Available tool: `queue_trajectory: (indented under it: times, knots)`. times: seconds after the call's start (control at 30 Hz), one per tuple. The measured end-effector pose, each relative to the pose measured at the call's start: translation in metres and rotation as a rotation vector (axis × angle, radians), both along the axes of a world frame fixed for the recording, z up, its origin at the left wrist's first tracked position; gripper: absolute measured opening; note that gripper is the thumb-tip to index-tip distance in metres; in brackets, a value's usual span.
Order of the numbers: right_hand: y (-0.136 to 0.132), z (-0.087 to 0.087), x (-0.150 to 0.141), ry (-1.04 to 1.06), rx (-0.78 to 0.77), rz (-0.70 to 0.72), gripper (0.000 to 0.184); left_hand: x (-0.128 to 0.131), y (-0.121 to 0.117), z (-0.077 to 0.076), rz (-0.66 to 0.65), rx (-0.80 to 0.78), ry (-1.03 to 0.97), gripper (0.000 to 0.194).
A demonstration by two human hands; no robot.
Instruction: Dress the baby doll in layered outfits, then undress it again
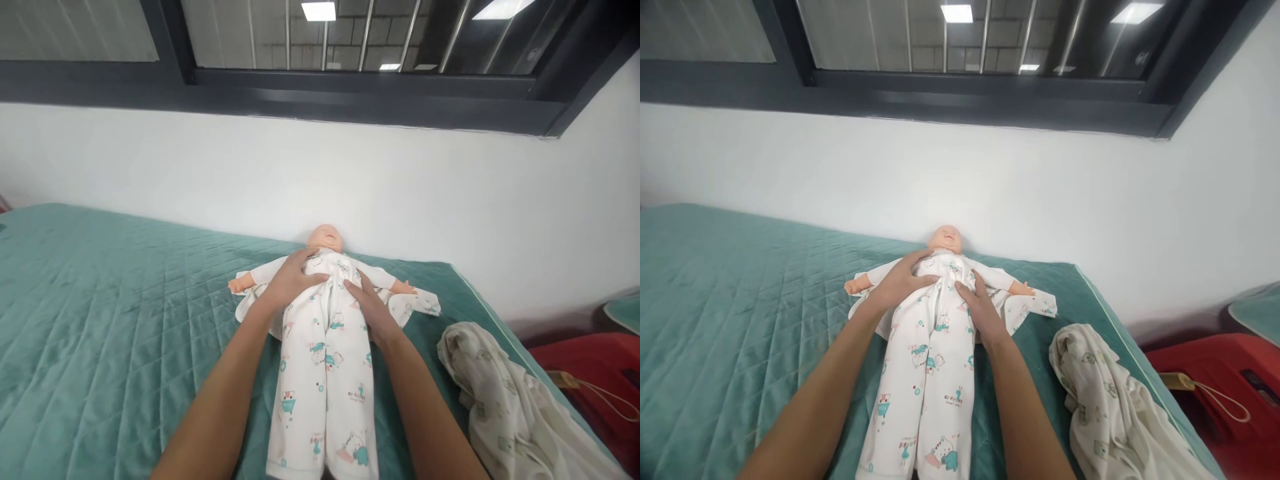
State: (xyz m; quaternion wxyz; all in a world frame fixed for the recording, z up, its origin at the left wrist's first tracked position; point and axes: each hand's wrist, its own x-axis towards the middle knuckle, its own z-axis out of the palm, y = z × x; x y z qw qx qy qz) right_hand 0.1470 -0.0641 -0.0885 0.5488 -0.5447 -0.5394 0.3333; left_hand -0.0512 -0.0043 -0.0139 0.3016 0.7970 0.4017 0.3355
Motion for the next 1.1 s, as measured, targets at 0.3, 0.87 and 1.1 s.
queue_trajectory:
  times: [0.3,0.87,1.1]
  knots:
    - [-0.02,0.034,-0.016,-0.199,0.009,-0.223,0.046,0.018,-0.016,0.006,0.084,0.343,0.272,0.018]
    - [-0.04,0.056,-0.025,-0.52,0.273,-0.154,0.055,0.025,-0.042,-0.001,0.067,0.397,0.047,0.052]
    - [-0.039,0.039,-0.017,-0.68,0.309,-0.204,0.054,-0.003,-0.068,-0.027,0.185,0.568,0.233,0.05]
